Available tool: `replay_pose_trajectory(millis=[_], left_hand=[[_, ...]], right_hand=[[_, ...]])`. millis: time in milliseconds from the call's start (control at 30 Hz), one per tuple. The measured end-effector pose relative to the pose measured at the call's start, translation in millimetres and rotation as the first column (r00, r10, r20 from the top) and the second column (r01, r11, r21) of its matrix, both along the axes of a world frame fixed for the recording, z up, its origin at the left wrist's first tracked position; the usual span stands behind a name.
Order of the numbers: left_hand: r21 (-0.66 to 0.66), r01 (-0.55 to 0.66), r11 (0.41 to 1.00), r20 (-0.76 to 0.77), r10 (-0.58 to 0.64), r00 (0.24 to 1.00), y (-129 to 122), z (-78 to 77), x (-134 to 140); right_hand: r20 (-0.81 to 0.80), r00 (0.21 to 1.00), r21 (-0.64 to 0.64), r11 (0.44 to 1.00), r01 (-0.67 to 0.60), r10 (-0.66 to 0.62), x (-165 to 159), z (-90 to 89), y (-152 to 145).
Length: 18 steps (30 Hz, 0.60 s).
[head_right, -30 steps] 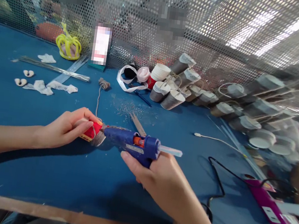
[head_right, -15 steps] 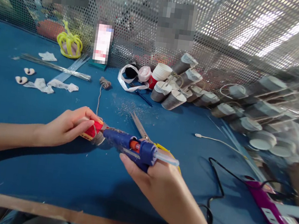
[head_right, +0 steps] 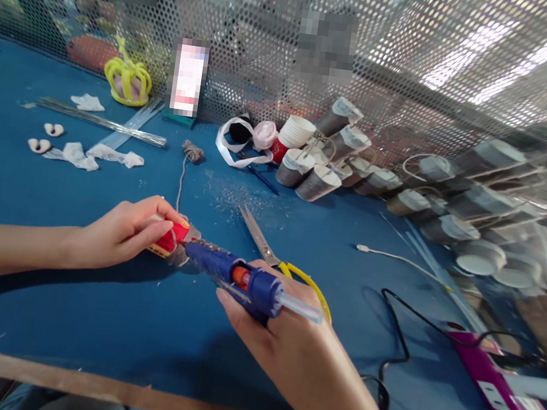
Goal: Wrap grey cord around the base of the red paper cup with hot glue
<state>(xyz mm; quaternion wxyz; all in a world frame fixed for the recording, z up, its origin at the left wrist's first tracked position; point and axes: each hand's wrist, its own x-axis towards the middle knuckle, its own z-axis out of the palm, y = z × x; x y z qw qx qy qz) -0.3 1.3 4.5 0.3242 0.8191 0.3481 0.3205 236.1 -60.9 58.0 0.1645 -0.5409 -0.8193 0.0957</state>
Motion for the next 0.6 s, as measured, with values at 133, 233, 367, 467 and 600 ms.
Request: replay_pose_trajectory(millis=[133,233,367,467,600], left_hand=[[-0.015,-0.008,1.000,-0.015,0.008,1.000,-0.1,0.8,0.3],[-0.011,-0.009,1.000,-0.022,0.009,1.000,-0.1,1.2,0.3],[0.008,0.000,1.000,-0.008,0.000,1.000,-0.1,1.1,0.2],[0.018,0.012,1.000,0.009,-0.012,1.000,-0.4,0.8,-0.1],[0.050,0.036,0.998,0.010,-0.036,0.999,-0.9,-0.3,-0.9]], right_hand=[[-0.020,1.000,-0.030,1.000,0.004,-0.004,0.6,-0.6,-1.2],[-0.042,0.999,-0.017,1.000,0.018,-0.019,0.5,0.9,-2.2],[-0.063,0.998,0.032,0.999,0.025,-0.023,0.7,0.4,-0.6],[-0.061,0.997,0.056,0.997,0.058,-0.054,2.1,-2.5,2.1],[-0.095,0.989,0.026,0.993,0.118,-0.115,2.7,-1.5,1.8]])
